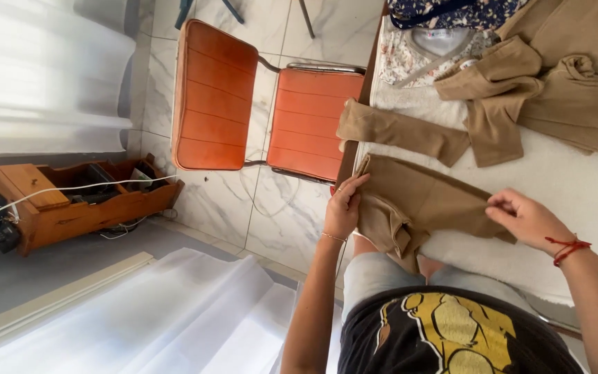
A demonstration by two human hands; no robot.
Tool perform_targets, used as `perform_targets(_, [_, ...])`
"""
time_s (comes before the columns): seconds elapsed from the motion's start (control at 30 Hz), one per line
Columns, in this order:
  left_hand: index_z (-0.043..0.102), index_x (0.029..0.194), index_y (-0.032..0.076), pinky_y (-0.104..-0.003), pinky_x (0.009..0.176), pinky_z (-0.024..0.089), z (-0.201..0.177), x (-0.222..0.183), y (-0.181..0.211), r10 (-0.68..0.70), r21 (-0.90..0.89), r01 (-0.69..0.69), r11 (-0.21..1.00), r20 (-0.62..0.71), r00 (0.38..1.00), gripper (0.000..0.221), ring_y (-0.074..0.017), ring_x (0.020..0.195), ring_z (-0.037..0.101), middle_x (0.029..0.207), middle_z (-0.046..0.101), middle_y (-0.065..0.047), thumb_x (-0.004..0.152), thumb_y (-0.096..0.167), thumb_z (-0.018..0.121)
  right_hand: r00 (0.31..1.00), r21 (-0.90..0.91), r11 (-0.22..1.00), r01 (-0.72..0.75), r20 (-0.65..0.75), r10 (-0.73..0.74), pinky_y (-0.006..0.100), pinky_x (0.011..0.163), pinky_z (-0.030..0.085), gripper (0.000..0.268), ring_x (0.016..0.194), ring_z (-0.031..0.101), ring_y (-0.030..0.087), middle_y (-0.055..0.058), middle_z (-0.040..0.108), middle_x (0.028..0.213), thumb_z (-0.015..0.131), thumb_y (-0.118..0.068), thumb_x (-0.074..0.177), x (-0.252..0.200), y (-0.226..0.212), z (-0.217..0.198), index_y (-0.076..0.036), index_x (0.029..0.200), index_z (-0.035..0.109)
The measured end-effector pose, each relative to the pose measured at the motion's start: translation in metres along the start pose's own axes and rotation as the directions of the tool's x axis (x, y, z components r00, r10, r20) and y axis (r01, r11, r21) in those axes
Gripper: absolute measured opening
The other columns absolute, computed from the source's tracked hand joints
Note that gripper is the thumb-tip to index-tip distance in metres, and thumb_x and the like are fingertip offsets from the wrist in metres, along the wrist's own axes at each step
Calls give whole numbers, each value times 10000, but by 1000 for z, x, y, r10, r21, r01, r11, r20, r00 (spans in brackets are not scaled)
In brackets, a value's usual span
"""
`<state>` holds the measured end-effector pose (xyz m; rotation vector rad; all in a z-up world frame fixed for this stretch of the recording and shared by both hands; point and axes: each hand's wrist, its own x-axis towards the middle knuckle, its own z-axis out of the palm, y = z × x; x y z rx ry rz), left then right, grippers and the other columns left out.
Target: Ironing and folding small fabric items on a table and placing them into boxes.
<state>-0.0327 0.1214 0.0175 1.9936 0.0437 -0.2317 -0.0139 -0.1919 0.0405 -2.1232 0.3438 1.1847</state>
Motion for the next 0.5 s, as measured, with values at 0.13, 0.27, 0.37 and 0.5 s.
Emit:
perform_targets(0.13, [485, 1188, 144, -302, 988, 349, 4, 3, -4, -65, 32, 63, 998, 65, 996, 499, -212, 1180, 423, 1256, 444, -83, 750, -72, 386, 985, 112, 993, -23, -168, 42, 314, 715, 407, 244, 837, 587, 217, 98, 640, 984, 521, -266, 825, 8, 16, 2, -109, 995, 599])
perform_targets(0.27, [494, 1175, 84, -336, 987, 352, 12, 7, -8, 21, 111, -25, 993, 44, 999, 484, -241, 1150, 427, 1223, 437, -92, 729, -81, 404, 971, 88, 996, -5, -237, 26, 313, 797, 433, 283, 947, 573, 193, 46, 625, 1015, 610, -241, 760, 9, 25, 0, -139, 1024, 606])
perform_targets(0.37, [489, 1182, 85, -315, 988, 347, 13, 3, -6, -17, 116, 14, 993, 31, 999, 460, -220, 1152, 425, 1240, 423, -77, 755, -63, 398, 974, 174, 984, -43, -210, 80, 311, 793, 437, 286, 919, 566, 199, 77, 601, 1014, 630, -190, 751, 3, 23, -1, -139, 1031, 603])
perform_targets(0.5, [552, 1112, 97, -242, 838, 428, 9, 9, 16, -76, 25, 76, 997, 10, 997, 473, -174, 1086, 490, 1193, 501, -58, 682, -54, 427, 982, 96, 995, 40, -188, -21, 280, 745, 436, 232, 804, 590, 168, 30, 657, 907, 629, -186, 751, 5, 30, -5, -118, 973, 640])
